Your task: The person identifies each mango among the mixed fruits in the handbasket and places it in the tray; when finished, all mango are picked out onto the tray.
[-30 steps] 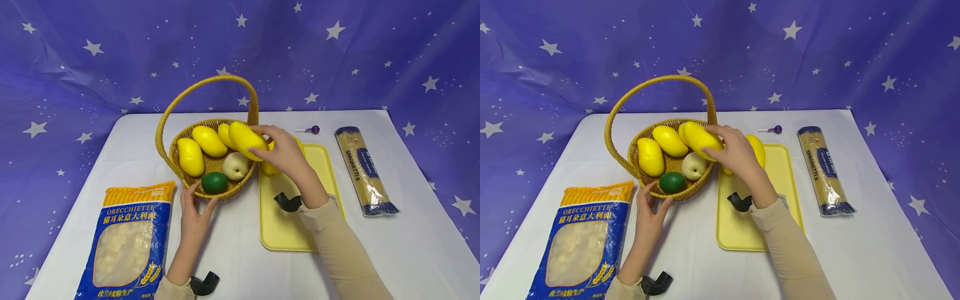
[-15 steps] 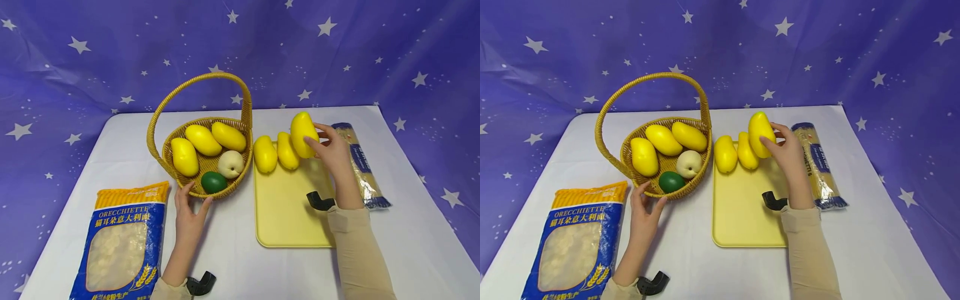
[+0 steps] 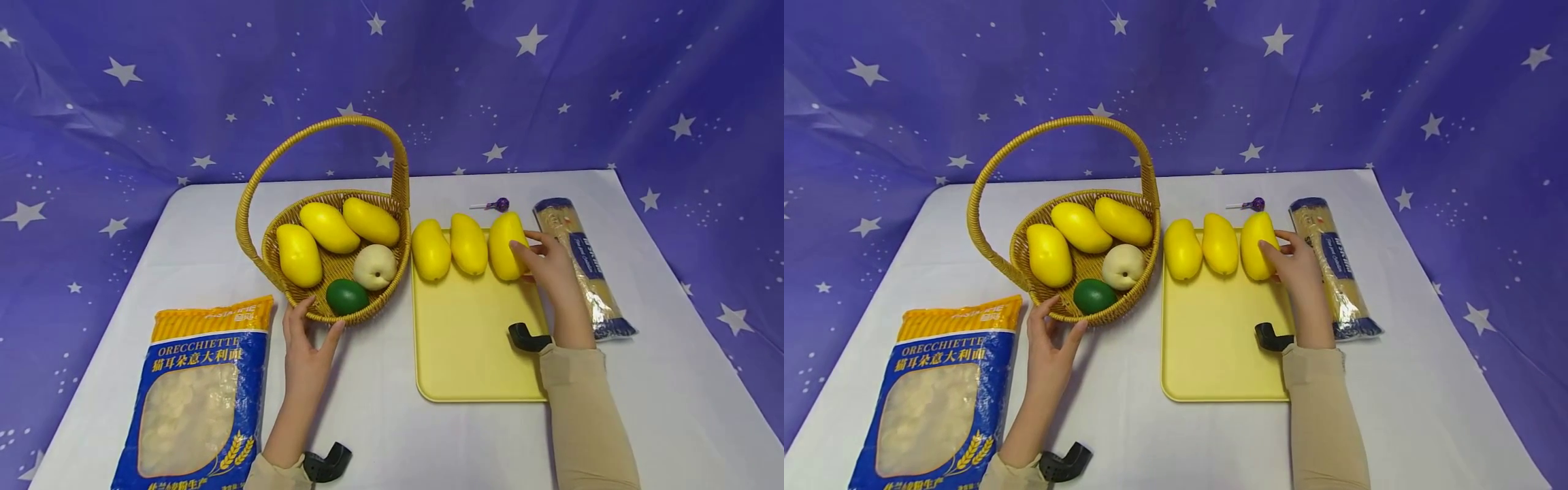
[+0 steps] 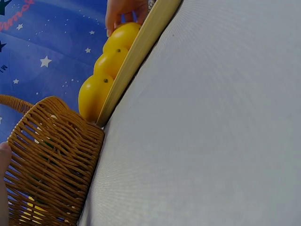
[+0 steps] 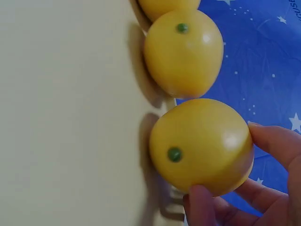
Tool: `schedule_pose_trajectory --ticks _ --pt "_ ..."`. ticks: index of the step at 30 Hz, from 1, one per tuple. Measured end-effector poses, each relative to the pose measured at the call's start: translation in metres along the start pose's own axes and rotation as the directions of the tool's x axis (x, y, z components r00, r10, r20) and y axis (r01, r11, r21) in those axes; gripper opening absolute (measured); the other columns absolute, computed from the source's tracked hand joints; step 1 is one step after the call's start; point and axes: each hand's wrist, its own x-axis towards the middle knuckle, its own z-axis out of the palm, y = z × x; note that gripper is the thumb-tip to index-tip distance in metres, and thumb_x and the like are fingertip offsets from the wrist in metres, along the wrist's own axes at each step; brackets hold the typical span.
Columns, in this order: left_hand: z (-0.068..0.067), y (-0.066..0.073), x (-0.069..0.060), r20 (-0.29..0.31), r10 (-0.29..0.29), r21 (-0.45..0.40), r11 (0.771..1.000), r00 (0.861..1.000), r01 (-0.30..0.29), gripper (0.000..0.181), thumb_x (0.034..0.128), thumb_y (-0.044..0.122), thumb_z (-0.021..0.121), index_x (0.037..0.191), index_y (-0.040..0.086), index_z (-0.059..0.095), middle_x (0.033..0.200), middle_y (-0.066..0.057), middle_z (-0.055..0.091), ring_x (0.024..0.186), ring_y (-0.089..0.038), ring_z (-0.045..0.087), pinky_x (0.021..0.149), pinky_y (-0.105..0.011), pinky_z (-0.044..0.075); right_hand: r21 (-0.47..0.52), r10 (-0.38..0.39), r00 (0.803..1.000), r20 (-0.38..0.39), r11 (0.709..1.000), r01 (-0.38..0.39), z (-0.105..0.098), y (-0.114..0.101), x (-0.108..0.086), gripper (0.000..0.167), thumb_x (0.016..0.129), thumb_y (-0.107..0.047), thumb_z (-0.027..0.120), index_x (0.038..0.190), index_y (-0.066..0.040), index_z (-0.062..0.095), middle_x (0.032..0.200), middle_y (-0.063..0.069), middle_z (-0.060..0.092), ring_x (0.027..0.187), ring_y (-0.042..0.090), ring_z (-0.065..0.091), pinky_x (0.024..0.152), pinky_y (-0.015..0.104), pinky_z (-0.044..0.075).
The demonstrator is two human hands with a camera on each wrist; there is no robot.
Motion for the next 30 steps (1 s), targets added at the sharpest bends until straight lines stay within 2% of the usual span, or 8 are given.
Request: schedule_pose_trajectory --ticks 8,18,23,27,30 --pt "0.000 0.000 0.000 0.011 -0.003 -0.002 1.000 1.000 0.003 0.061 0.0898 0.031 0.070 0.140 0.024 0.037 0.157 -0.008 0.013 0.137 -0.033 0.031 0.106 -0.057 0.028 -0.020 0.030 0.998 0.048 0.999 -0.029 0.002 0.000 0.001 0.076 0.093 -0.056 0.052 0.148 -0.005 0.035 0.120 0.025 0.050 0.080 0.024 0.060 0.072 0.033 0.055" --pt "0.000 0.000 0.000 0.005 0.000 0.002 1.000 1.000 0.000 0.061 0.0898 0.030 0.070 0.140 0.023 0.037 0.157 -0.009 0.013 0.137 -0.033 0.031 0.106 -0.056 0.028 -0.016 0.022 0.998 0.065 1.000 -0.021 0.003 -0.002 0.000 0.081 0.092 -0.058 0.052 0.149 -0.004 0.032 0.124 0.027 0.049 0.083 0.023 0.059 0.074 0.034 0.055" --pt "0.000 0.000 0.000 -0.001 0.007 0.001 1.000 1.000 -0.007 0.061 0.0893 0.029 0.071 0.140 0.022 0.038 0.156 -0.010 0.014 0.137 -0.033 0.030 0.106 -0.057 0.028 -0.044 0.006 0.997 0.076 0.999 -0.002 0.001 -0.003 -0.003 0.085 0.091 -0.059 0.054 0.151 -0.005 0.027 0.126 0.028 0.049 0.086 0.030 0.062 0.073 0.036 0.056" --pt "0.000 0.000 0.000 -0.004 0.017 -0.001 1.000 1.000 -0.017 0.061 0.0891 0.028 0.071 0.140 0.022 0.038 0.156 -0.010 0.016 0.137 -0.032 0.030 0.106 -0.058 0.028 -0.138 0.021 0.997 0.071 0.990 -0.011 -0.002 -0.008 -0.007 0.092 0.088 -0.064 0.053 0.153 -0.007 0.022 0.130 0.028 0.048 0.088 0.034 0.063 0.076 0.041 0.055" --pt "0.000 0.000 0.000 -0.001 0.018 -0.001 1.000 1.000 -0.018 0.061 0.0893 0.028 0.071 0.140 0.023 0.038 0.155 -0.010 0.016 0.138 -0.032 0.030 0.106 -0.058 0.027 -0.274 0.029 0.997 0.066 0.962 -0.010 -0.006 -0.014 -0.011 0.095 0.087 -0.069 0.048 0.154 -0.007 0.019 0.134 0.029 0.047 0.088 0.034 0.063 0.083 0.049 0.050"
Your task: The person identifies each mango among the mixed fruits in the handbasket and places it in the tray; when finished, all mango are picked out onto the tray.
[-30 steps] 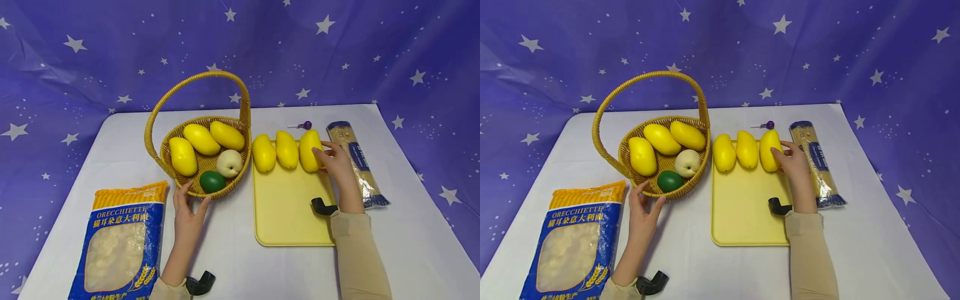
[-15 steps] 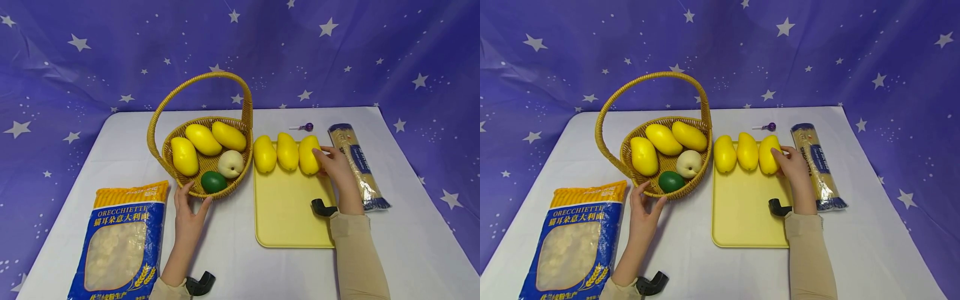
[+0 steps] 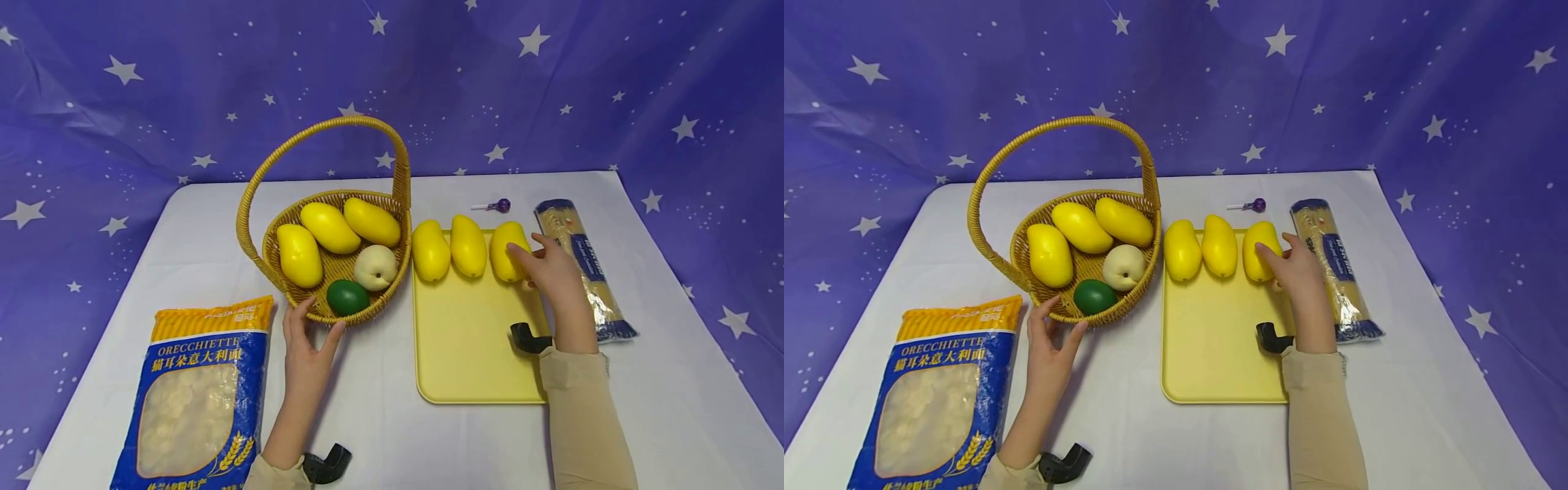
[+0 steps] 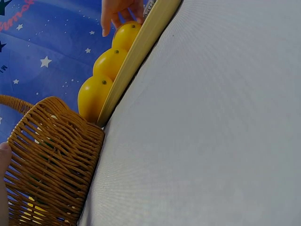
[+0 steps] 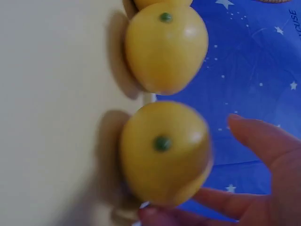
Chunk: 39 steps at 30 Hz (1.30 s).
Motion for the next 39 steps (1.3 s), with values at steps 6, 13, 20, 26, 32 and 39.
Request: schedule_pose_trajectory --ticks 6,13,20,26,32,39 --pt "0.000 0.000 0.001 0.010 -0.024 -0.017 1.000 1.000 0.024 0.060 0.0901 0.031 0.070 0.140 0.025 0.037 0.157 -0.009 0.012 0.137 -0.032 0.031 0.106 -0.057 0.028 -0.203 0.004 1.000 -0.003 0.979 -0.005 -0.011 -0.018 -0.009 0.097 0.089 -0.071 0.041 0.153 -0.002 0.017 0.135 0.032 0.046 0.098 0.043 0.060 0.089 0.060 0.041" --pt "0.000 0.001 0.001 0.014 -0.026 -0.017 1.000 1.000 0.026 0.061 0.0902 0.034 0.069 0.141 0.027 0.036 0.157 -0.009 0.010 0.139 -0.034 0.028 0.105 -0.058 0.029 -0.210 -0.133 0.987 -0.089 0.971 0.112 -0.012 -0.042 -0.020 0.082 0.093 -0.061 0.046 0.152 -0.009 0.026 0.134 0.028 0.049 0.113 0.048 0.050 0.088 0.061 0.040" --pt "-0.001 0.001 0.000 0.008 -0.017 -0.002 1.000 1.000 0.017 0.061 0.0898 0.034 0.069 0.141 0.025 0.037 0.157 -0.010 0.011 0.141 -0.032 0.021 0.105 -0.060 0.026 -0.064 -0.423 0.880 -0.214 0.906 0.419 0.017 -0.076 -0.014 0.064 0.092 -0.043 0.063 0.147 -0.019 0.041 0.132 0.016 0.055 0.105 0.037 0.059 0.085 0.051 0.048" --pt "-0.002 0.002 -0.001 0.013 -0.029 0.007 1.000 1.000 0.029 0.062 0.0896 0.037 0.069 0.141 0.027 0.036 0.158 -0.010 0.011 0.142 -0.032 0.020 0.105 -0.061 0.027 0.066 -0.564 0.806 -0.177 0.811 0.582 0.051 -0.108 -0.004 0.064 0.089 -0.039 0.069 0.146 -0.027 0.042 0.133 0.009 0.055 0.105 0.028 0.060 0.082 0.043 0.052" --pt "-0.001 0.002 -0.001 0.001 -0.016 0.018 1.000 1.000 0.016 0.061 0.0895 0.037 0.069 0.140 0.029 0.037 0.156 -0.011 0.015 0.139 -0.032 0.027 0.103 -0.058 0.031 -0.016 -0.655 0.754 -0.049 0.755 0.655 0.080 -0.140 0.012 0.066 0.089 -0.043 0.067 0.147 -0.025 0.041 0.137 0.005 0.051 0.104 0.025 0.059 0.079 0.035 0.053" --pt "0.000 0.000 -0.001 0.003 -0.024 0.005 1.000 1.000 0.024 0.060 0.0901 0.040 0.068 0.141 0.030 0.037 0.158 -0.010 0.012 0.139 -0.032 0.028 0.105 -0.055 0.031 -0.237 -0.684 0.720 0.116 0.685 0.689 0.105 -0.166 0.032 0.066 0.090 -0.041 0.066 0.148 -0.023 0.039 0.140 0.008 0.049 0.124 0.030 0.048 0.102 0.047 0.038"
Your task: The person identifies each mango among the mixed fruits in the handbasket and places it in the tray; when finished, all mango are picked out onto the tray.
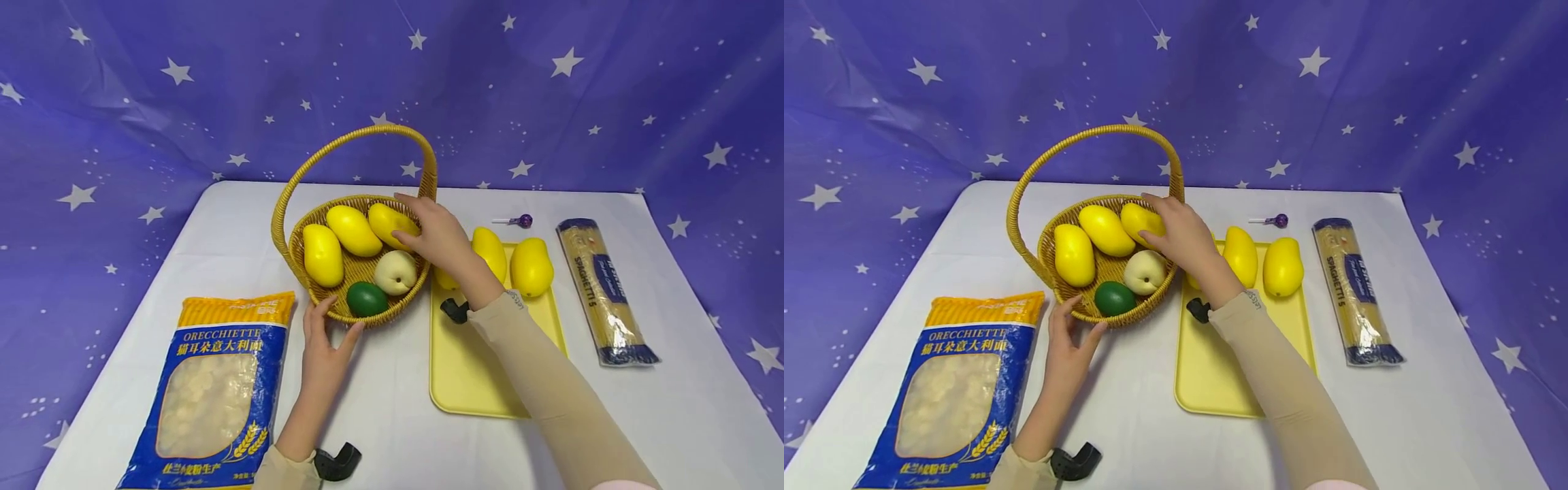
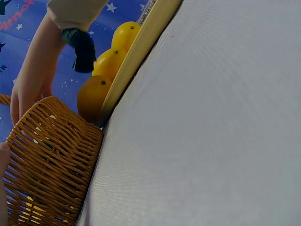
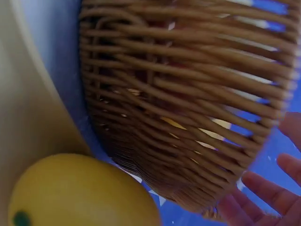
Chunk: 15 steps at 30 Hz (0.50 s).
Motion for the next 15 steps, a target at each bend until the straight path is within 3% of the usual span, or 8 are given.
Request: schedule_pose_trajectory --ticks 7,15 --pt "0.000 0.000 -0.001 0.001 -0.015 -0.001 1.000 1.000 0.015 0.061 0.0896 0.042 0.067 0.141 0.031 0.036 0.158 -0.008 0.010 0.140 -0.031 0.026 0.106 -0.056 0.030 -0.175 0.007 0.992 0.126 0.985 0.015 0.014 -0.002 0.022 0.068 0.090 -0.042 0.065 0.149 -0.022 0.037 0.137 0.012 0.049 0.119 0.035 0.050 0.095 0.050 0.043" --pt "-0.001 0.002 0.000 0.007 -0.026 0.002 1.000 1.000 0.026 0.060 0.0896 0.044 0.066 0.141 0.032 0.036 0.158 -0.007 0.009 0.140 -0.030 0.025 0.107 -0.055 0.029 -0.228 0.021 0.988 0.152 0.974 0.014 0.027 0.002 0.034 0.065 0.090 -0.041 0.066 0.147 -0.022 0.041 0.136 0.011 0.050 0.115 0.035 0.052 0.090 0.049 0.046"
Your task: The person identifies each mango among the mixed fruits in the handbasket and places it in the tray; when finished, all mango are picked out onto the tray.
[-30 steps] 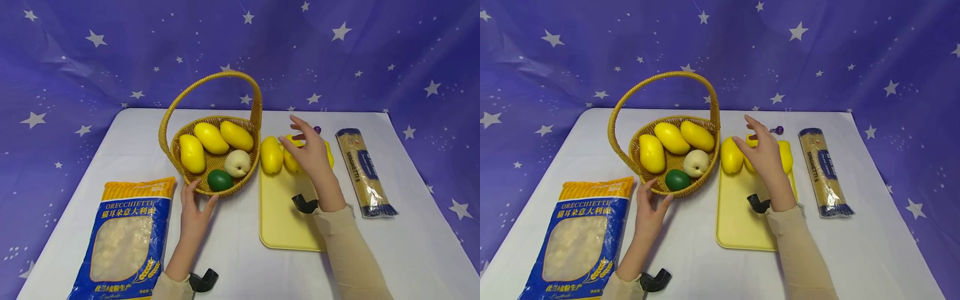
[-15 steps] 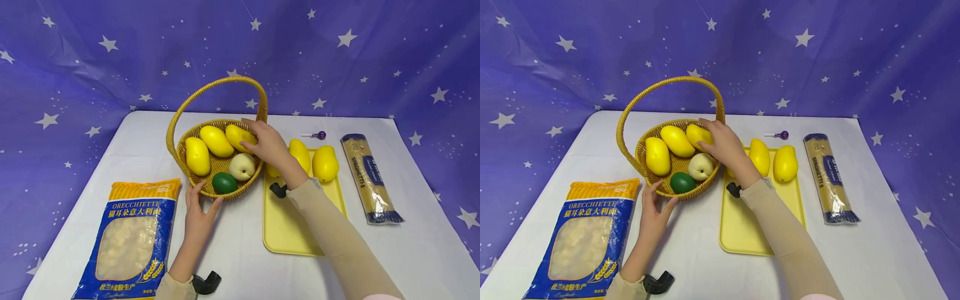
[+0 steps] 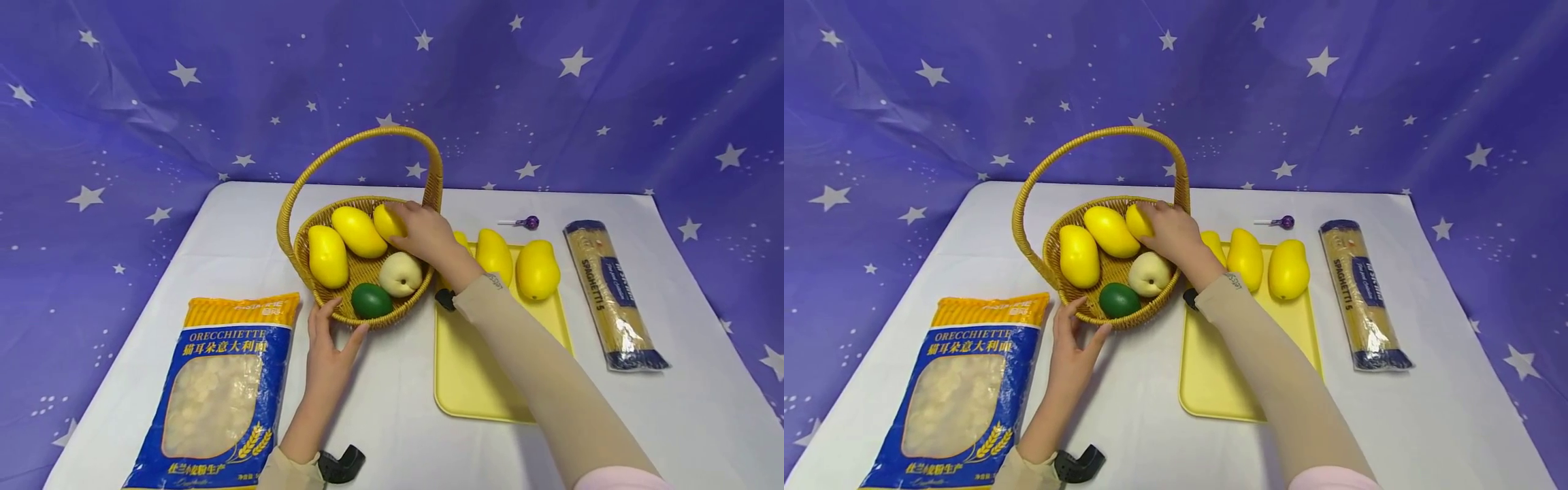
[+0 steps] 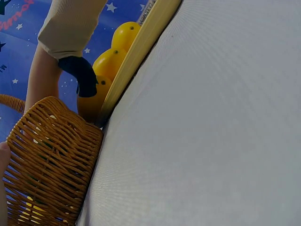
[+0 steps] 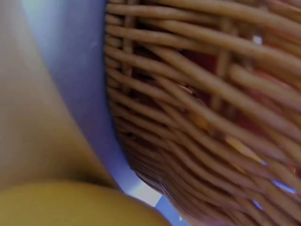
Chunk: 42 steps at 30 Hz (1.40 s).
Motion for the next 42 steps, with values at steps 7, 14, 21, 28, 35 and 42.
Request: schedule_pose_trajectory --ticks 7,14,21,28,35,42 --pt "0.001 0.000 0.001 -0.005 0.009 0.002 1.000 1.000 -0.009 0.061 0.0890 0.044 0.067 0.140 0.031 0.037 0.158 -0.006 0.012 0.140 -0.028 0.025 0.107 -0.053 0.029 -0.011 -0.001 1.000 -0.016 1.000 0.001 0.006 0.002 0.003 0.062 0.090 -0.042 0.066 0.145 -0.025 0.044 0.134 0.011 0.051 0.115 0.036 0.052 0.086 0.050 0.047" --pt "0.001 -0.001 0.000 -0.012 0.007 0.003 1.000 1.000 -0.006 0.062 0.0886 0.042 0.069 0.140 0.029 0.037 0.158 -0.007 0.011 0.140 -0.030 0.025 0.106 -0.055 0.029 0.028 0.005 1.000 -0.025 1.000 -0.005 0.010 0.001 0.002 0.062 0.089 -0.044 0.066 0.145 -0.026 0.045 0.135 0.010 0.050 0.118 0.034 0.050 0.085 0.051 0.047" --pt "0.003 -0.001 0.000 -0.015 0.007 0.011 1.000 1.000 -0.007 0.063 0.0882 0.042 0.069 0.140 0.029 0.037 0.158 -0.007 0.011 0.141 -0.031 0.022 0.106 -0.057 0.029 0.148 0.017 0.994 -0.106 0.989 -0.001 0.011 0.005 0.000 0.065 0.087 -0.048 0.067 0.145 -0.028 0.045 0.128 0.008 0.054 0.108 0.029 0.054 0.084 0.046 0.048" --pt "0.001 -0.001 0.000 -0.020 0.024 0.021 0.999 1.000 -0.024 0.061 0.0886 0.041 0.069 0.140 0.030 0.037 0.158 -0.007 0.012 0.141 -0.032 0.024 0.103 -0.059 0.031 0.284 0.013 0.971 -0.240 0.957 0.058 0.007 0.004 -0.006 0.064 0.085 -0.047 0.070 0.142 -0.024 0.049 0.125 0.006 0.057 0.113 0.025 0.053 0.094 0.043 0.043" --pt "0.001 0.000 0.000 -0.021 0.022 0.018 1.000 1.000 -0.022 0.060 0.0888 0.040 0.069 0.139 0.030 0.038 0.158 -0.008 0.013 0.141 -0.032 0.024 0.104 -0.059 0.030 0.368 0.036 0.944 -0.329 0.925 0.093 -0.005 -0.002 -0.017 0.065 0.085 -0.044 0.072 0.142 -0.024 0.050 0.126 0.006 0.056 0.108 0.022 0.053 0.088 0.037 0.045" --pt "0.001 0.000 -0.001 -0.014 0.016 0.013 1.000 1.000 -0.016 0.060 0.0895 0.043 0.067 0.140 0.032 0.036 0.158 -0.006 0.013 0.141 -0.030 0.024 0.105 -0.058 0.030 0.448 0.076 0.908 -0.412 0.884 0.129 -0.026 -0.003 -0.044 0.064 0.082 -0.040 0.076 0.140 -0.023 0.052 0.117 0.004 0.057 0.097 0.019 0.053 0.082 0.035 0.048"
